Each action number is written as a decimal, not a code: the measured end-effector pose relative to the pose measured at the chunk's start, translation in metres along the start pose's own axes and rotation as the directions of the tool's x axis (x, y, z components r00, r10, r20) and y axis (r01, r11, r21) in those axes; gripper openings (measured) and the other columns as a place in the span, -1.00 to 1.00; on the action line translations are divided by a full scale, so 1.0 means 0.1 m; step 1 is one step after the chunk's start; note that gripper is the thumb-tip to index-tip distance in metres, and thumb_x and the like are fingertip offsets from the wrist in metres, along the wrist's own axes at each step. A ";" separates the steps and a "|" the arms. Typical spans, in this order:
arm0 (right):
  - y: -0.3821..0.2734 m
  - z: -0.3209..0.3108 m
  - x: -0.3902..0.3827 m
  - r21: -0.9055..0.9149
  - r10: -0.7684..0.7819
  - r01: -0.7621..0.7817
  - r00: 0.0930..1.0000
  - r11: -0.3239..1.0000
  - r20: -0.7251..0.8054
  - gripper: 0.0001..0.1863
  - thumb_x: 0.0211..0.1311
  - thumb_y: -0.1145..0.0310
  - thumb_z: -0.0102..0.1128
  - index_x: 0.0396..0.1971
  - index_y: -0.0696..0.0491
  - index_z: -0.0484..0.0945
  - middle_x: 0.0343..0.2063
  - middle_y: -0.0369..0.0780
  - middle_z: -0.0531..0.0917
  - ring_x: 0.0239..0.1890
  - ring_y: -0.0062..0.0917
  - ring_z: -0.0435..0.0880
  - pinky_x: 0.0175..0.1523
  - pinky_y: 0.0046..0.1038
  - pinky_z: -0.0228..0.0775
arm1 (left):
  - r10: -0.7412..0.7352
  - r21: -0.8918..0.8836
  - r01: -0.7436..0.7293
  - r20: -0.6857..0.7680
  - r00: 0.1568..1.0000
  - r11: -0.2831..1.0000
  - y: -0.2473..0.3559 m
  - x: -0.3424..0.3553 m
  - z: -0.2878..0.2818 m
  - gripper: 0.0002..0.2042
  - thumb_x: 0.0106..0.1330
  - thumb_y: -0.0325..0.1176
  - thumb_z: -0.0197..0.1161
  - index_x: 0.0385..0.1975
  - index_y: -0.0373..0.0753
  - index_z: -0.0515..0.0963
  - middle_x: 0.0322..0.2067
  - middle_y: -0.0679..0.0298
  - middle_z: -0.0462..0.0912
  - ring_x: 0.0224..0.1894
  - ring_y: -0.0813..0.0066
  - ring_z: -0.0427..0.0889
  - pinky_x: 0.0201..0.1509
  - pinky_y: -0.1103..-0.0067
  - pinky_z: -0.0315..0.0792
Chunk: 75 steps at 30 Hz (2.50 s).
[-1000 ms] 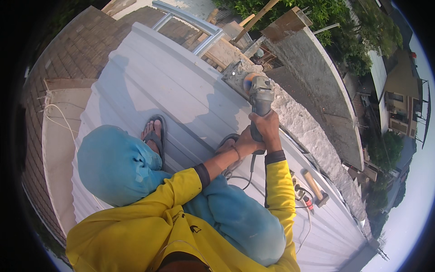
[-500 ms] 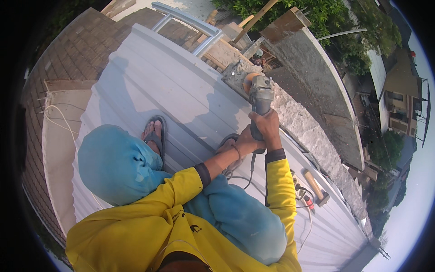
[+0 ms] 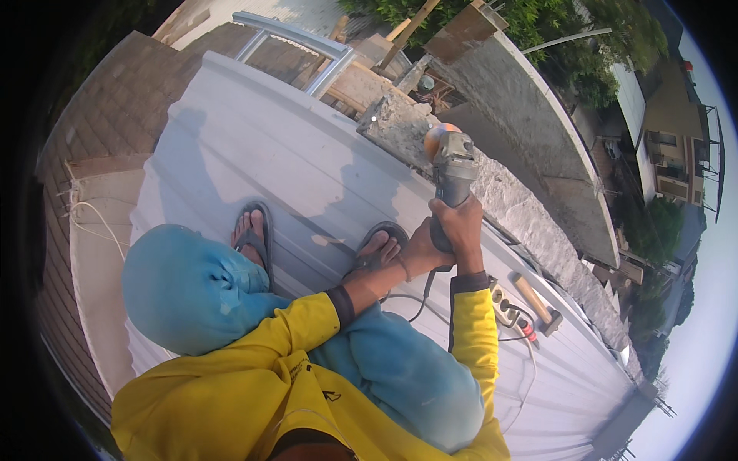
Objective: The person secures a white corrugated roofing sheet to a roof edge using a hammer and nail punch, then smooths the sheet by hand. They use an angle grinder to cut the sheet along the edge, then remove flip-flops and continue working barefoot.
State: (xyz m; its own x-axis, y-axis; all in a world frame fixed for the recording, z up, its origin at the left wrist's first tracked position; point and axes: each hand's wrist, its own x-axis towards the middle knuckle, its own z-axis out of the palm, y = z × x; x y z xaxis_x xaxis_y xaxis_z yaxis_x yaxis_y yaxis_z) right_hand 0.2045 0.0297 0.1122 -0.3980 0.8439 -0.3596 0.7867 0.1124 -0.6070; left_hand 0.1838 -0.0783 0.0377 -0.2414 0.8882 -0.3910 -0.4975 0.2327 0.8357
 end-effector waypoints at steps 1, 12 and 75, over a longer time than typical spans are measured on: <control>-0.03 0.03 0.02 -0.025 -0.011 0.011 1.000 1.000 0.011 -0.56 -0.12 0.24 0.43 -0.32 0.31 0.63 -0.47 -0.01 0.73 -0.43 -0.32 0.75 -0.25 -0.33 0.57 | 0.015 0.013 -0.015 -0.009 1.000 1.000 0.00 0.01 -0.03 -0.18 -0.20 -0.24 0.69 0.13 -0.32 0.41 -0.03 0.13 0.66 0.03 0.31 0.68 0.12 0.44 0.56; -0.37 0.46 0.49 -0.144 -0.050 0.065 0.993 0.987 0.106 -0.45 -0.14 0.16 0.51 -0.26 0.34 0.64 -0.38 0.12 0.74 -0.29 -0.08 0.79 -0.14 -0.21 0.60 | -0.039 -0.038 0.035 -0.107 0.993 0.999 0.08 0.33 -0.52 -0.21 -0.19 -0.29 0.67 0.13 -0.30 0.44 -0.04 0.14 0.68 0.03 0.27 0.69 0.15 0.44 0.53; -0.59 0.68 0.89 -0.344 -0.005 0.023 0.999 0.939 0.054 -0.44 -0.21 0.10 0.50 -0.34 0.33 0.70 -0.37 0.10 0.76 -0.26 -0.09 0.81 -0.13 -0.22 0.66 | -0.103 -0.393 0.095 0.000 0.995 0.915 -0.19 0.79 -0.85 -0.22 -0.17 -0.21 0.69 0.11 -0.39 0.51 0.02 0.20 0.68 0.04 0.42 0.67 0.15 0.49 0.51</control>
State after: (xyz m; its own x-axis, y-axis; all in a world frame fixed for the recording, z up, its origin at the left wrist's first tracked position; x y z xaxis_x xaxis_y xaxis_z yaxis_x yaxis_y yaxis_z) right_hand 0.0904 0.0625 0.0680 -0.4266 0.8137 -0.3949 0.8917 0.3054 -0.3341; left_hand 0.1033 -0.0460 -0.0421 -0.1890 0.8593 -0.4753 -0.8053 0.1413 0.5758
